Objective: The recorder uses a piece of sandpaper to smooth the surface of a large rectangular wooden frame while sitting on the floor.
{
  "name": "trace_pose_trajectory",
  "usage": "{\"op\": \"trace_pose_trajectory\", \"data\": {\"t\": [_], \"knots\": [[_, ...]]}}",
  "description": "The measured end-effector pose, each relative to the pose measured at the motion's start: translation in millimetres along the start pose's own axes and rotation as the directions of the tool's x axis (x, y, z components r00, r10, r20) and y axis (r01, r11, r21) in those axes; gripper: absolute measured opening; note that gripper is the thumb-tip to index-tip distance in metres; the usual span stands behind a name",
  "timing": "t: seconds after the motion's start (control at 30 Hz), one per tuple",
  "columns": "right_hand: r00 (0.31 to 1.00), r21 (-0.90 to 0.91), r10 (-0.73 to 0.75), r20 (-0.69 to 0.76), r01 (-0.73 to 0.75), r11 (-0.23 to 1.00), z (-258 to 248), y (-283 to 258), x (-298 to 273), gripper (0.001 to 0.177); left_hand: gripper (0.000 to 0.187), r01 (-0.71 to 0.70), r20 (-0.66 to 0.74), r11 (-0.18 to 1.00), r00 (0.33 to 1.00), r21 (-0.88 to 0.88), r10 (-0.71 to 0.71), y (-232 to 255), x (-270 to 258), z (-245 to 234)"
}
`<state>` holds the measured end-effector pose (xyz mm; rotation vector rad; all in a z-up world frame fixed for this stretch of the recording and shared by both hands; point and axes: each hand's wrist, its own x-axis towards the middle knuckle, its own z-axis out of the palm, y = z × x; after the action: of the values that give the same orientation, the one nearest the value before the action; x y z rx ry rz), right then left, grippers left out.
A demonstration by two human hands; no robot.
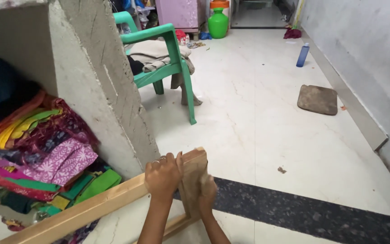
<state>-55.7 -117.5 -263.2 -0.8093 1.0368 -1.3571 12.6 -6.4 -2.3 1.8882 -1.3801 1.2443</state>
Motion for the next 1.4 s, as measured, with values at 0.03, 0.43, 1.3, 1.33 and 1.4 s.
{"op": "trace_pose_trajectory", "data": {"t": [0.03, 0.43, 1.3, 1.33, 1.4], "knots": [[1.0, 0.002, -0.002, 0.0, 0.002, 1.0, -6.0, -1.0, 4.7, 0.057, 0.044, -0.002, -0.003, 1.0, 1.0, 0.0, 0.002, 1.5, 2.0, 2.2], [0.935, -0.112, -0.337, 0.107, 0.348, 0.931, -57.4, -53.7, -4.4, 0.049, 0.041, 0.004, 0.048, 0.999, 0.999, -0.041, -0.002, -7.5, 1.5, 12.5], [0.988, -0.593, 0.001, 0.157, 0.093, 0.8, -95.7, 6.2, 33.6, 0.041, 0.043, 0.058, 0.061, 0.998, 0.996, 0.028, -0.06, -12.2, 10.3, 29.5], [0.987, -0.585, 0.001, 0.161, 0.095, 0.805, -78.7, -13.9, 14.3, 0.041, 0.043, 0.052, 0.056, 0.998, 0.997, 0.035, -0.054, -11.9, 9.3, 28.4], [0.906, -0.342, -0.324, 0.273, 0.406, 0.847, -46.0, -56.0, -22.5, 0.04, 0.043, 0.058, 0.062, 0.998, 0.996, 0.024, -0.059, -10.4, 8.7, 27.3]]}}
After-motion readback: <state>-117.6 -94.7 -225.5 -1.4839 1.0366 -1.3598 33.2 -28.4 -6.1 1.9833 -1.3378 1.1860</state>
